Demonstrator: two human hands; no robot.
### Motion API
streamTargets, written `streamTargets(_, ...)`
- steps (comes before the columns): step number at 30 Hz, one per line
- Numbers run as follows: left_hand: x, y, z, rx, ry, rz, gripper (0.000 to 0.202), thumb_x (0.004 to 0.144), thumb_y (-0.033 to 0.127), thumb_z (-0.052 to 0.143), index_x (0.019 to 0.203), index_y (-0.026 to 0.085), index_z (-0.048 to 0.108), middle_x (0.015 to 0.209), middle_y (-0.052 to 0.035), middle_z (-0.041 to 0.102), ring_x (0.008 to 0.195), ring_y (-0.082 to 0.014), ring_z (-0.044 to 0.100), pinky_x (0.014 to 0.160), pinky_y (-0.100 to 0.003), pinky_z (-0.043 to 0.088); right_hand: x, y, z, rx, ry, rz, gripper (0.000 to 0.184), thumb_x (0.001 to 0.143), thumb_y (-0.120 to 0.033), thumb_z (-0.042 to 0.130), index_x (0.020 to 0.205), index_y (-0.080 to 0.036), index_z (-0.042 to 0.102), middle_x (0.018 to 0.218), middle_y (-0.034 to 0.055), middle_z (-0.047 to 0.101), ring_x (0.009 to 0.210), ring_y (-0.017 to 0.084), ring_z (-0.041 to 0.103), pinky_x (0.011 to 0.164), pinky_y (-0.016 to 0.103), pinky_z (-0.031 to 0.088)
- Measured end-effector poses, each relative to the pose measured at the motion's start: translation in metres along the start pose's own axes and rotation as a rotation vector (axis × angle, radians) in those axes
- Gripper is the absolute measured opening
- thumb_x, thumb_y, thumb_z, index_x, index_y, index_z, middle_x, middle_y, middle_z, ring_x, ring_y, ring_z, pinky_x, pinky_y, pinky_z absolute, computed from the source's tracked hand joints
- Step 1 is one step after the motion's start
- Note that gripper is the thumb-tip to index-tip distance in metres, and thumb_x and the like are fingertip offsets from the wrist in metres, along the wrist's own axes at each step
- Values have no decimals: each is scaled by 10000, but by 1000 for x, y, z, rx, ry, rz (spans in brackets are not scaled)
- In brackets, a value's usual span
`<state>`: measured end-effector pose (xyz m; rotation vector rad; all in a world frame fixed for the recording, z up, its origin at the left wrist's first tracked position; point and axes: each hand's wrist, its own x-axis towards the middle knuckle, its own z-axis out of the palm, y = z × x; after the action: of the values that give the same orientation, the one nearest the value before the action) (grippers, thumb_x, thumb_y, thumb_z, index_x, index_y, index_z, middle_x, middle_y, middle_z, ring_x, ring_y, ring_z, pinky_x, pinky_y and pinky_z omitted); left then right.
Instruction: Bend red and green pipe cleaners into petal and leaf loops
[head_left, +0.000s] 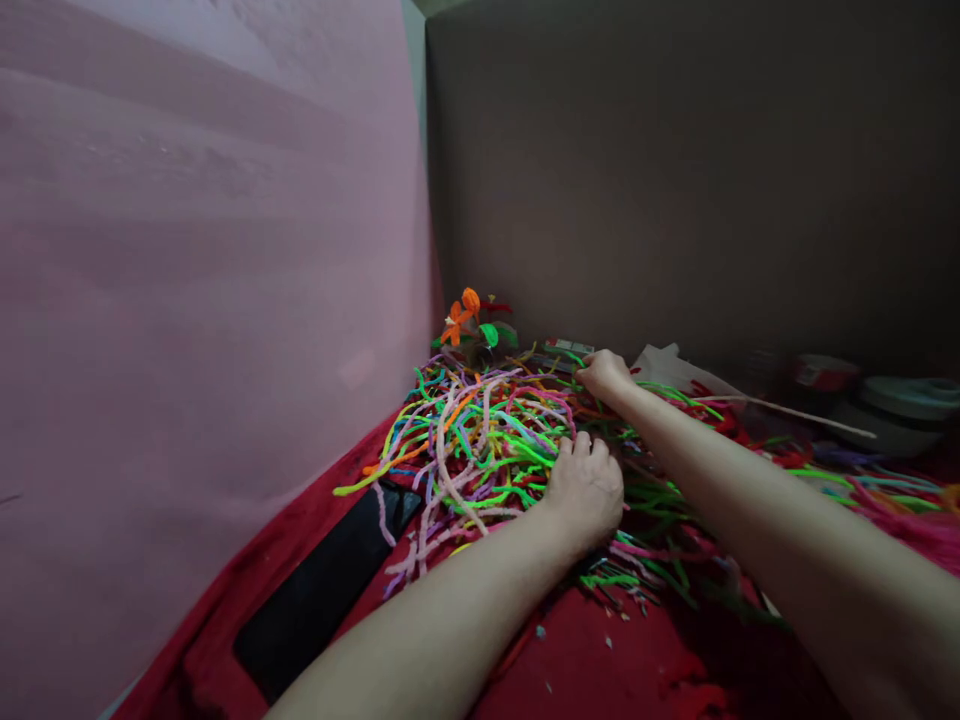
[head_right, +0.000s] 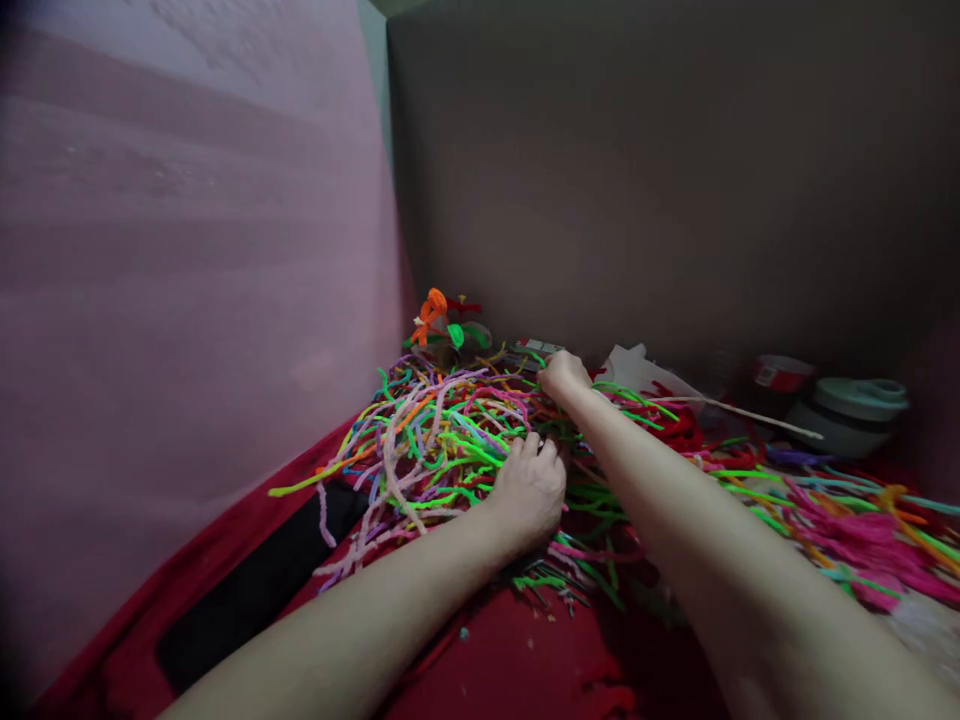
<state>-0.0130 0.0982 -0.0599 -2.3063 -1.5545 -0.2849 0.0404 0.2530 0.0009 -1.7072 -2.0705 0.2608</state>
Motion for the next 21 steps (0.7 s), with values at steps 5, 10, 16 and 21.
streamTargets(5,-1,7,-2,56,71,-57,369,817,272,412,1109,102,561,1178,-167,505,1044,-306,436,942,-566,277,-18,-12,-11,-1,84,-94,325,791,-304,420,884,-156,693,851,117,688,779,198,615,609,240,369)
streamTargets(10,0,7,-24,76,268,-59,379,846,210,353,1201,179,481,1188,-125,509,1117,-314,412,936,-560,298,-65,-32,-49,-204,254,-350,366,838,-394,375,871,-182,671,798,119,687,710,217,615,566,266,334)
streamTargets(16,5,-43,-74,-131,370,-290,303,776,90,399,1022,117,574,1026,-132,602,961,-232,530,856,-380,402,-110,-26,-118,-366,492,-393,330,864,-359,364,865,-176,639,734,126,664,649,220,594,557,291,304)
streamTargets(21,-4,-83,-85,-480,173,-492,255,711,122,446,834,160,666,804,-32,673,759,-151,594,732,-251,448,-118,-4,-131,-319,322,-368,291,823,-346,427,782,-177,661,698,98,650,595,178,557,510,270,287)
